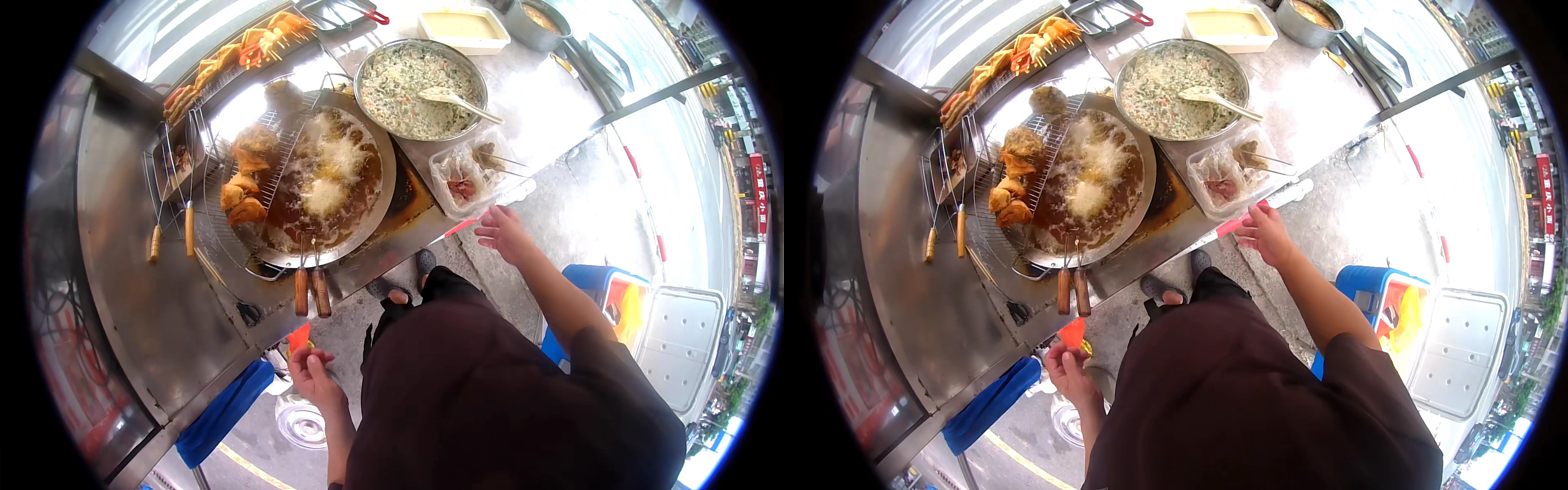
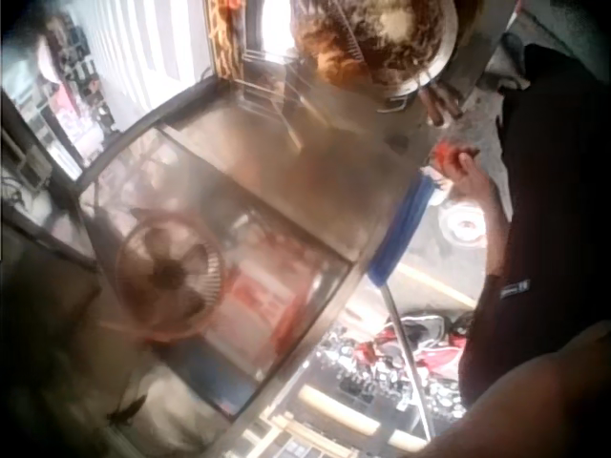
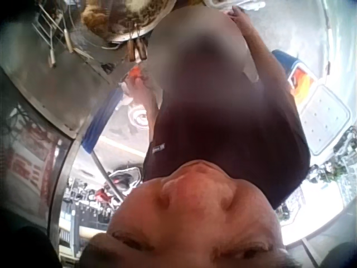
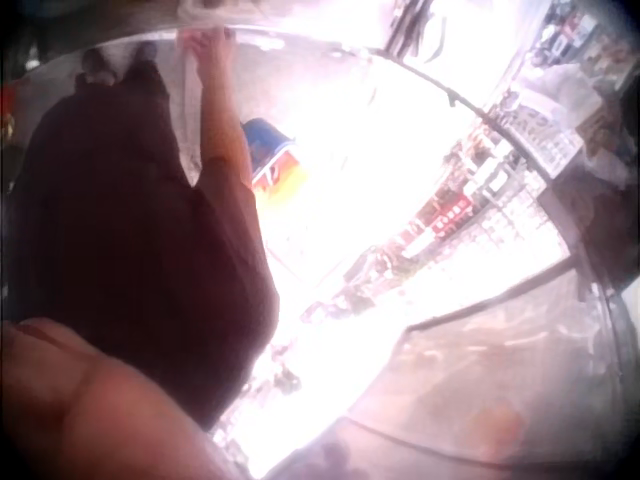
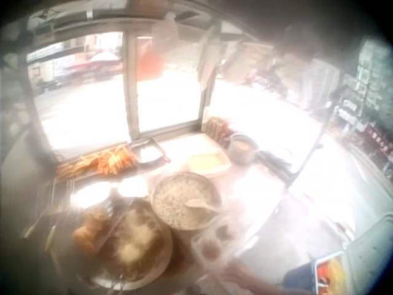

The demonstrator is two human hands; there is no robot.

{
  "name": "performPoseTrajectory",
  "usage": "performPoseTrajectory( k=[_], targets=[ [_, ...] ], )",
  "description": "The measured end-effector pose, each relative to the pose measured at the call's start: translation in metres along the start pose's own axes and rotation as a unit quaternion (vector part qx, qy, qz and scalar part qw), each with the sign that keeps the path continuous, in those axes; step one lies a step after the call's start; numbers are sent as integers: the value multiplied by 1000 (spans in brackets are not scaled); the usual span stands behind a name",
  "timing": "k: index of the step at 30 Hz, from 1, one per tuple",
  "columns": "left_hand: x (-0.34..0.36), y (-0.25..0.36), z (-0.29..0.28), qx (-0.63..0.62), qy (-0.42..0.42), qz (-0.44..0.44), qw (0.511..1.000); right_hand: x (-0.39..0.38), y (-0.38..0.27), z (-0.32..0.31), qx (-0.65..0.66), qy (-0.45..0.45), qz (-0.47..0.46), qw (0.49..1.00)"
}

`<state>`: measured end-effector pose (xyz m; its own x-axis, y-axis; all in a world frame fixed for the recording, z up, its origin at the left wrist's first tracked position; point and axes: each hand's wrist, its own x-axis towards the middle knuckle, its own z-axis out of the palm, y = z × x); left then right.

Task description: The person scoops a green vegetable mixture from a bowl and places it into a deep fryer. They use tongs to flip and remove the fried items, then add a red sauce to the cooked food in a plastic bag.

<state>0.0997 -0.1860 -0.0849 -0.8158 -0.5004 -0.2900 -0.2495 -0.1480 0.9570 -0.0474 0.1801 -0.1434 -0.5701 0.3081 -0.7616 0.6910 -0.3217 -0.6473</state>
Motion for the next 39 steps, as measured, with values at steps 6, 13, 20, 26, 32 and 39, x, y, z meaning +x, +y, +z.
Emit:
performPoseTrajectory(
  k=[6,13,20,26,32,39],
  targets=[
    [62,30,139,-16,-251,-25,967,41,-34,10,112,71,-70,989],
    [48,3,156,92,-246,-103,959,116,-101,-71,100,116,-106,983],
    [-21,-38,51,239,77,-257,933,217,-173,-166,22,173,-170,970],
    [-18,12,-87,208,497,-96,837,127,-132,-60,-153,-9,-357,921],
    [24,30,-135,180,453,-10,873,-13,-66,73,-336,-405,-452,720],
    [1,-9,-124,239,348,80,903,-112,14,139,-401,-489,-481,607]
  ],
)
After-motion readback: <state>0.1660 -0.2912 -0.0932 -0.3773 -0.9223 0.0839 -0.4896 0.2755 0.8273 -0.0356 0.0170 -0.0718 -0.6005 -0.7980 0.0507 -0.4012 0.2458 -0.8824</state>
